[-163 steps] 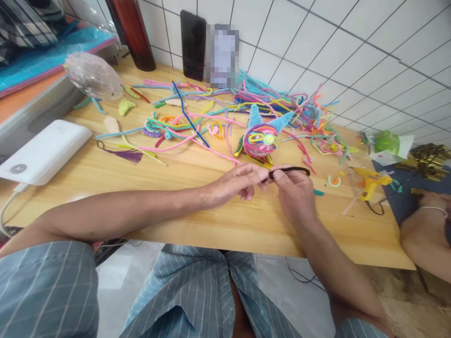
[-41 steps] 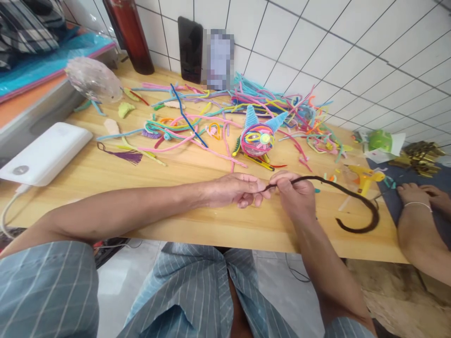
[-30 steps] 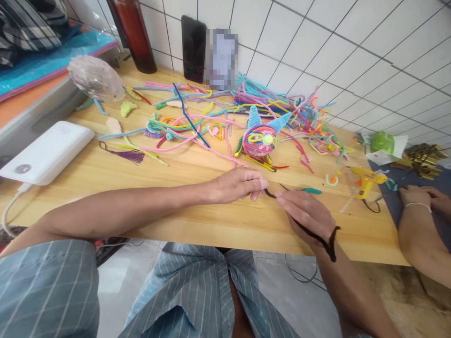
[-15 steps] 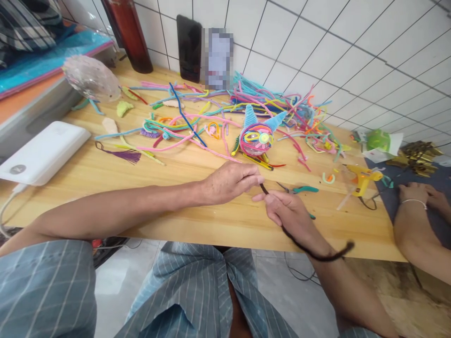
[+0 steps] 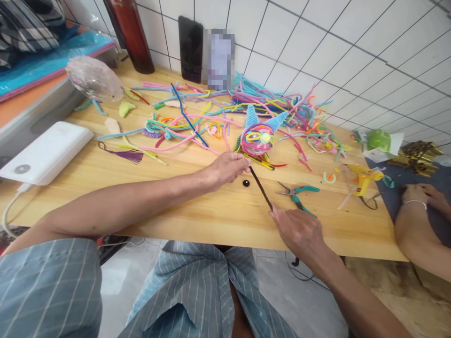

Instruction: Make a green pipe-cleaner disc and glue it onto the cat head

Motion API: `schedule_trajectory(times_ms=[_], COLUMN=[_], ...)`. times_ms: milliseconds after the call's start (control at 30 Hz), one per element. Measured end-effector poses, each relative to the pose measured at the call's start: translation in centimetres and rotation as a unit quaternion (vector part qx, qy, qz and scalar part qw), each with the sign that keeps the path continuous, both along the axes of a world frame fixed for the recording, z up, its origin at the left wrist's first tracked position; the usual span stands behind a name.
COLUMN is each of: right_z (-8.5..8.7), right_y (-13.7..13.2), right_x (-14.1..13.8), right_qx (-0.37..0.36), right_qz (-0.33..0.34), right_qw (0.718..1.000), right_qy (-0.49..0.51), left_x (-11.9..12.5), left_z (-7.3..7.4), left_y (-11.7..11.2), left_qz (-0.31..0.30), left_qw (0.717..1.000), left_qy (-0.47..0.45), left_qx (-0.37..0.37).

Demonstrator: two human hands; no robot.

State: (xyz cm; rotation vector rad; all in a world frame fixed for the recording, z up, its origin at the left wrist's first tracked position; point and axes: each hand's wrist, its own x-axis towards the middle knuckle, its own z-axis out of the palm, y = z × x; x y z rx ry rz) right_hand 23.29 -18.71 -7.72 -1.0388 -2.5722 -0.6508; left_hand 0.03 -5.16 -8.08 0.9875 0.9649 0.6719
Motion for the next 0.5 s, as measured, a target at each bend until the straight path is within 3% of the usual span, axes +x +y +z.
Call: schedule_trajectory(times_ms=[367,500], right_z=[-1.4,-1.9], right_y=[-5.0,-6.2], right_x=[3.3,5.4], right_qx=[-0.108,-0.105], right_qz=[-0.027,-0.040], right_qw=[0.992,0.992], right_qy=[0.064,0.055], left_x=[-0.4,-0.3], left_z=[-0.4,-0.8], left_y=[1.6,0.8], left_qz=[0.120,0.108], left_qw=[0.990,0.991], left_qy=[-0.028,-0.022], left_qx=[0.065,0.081])
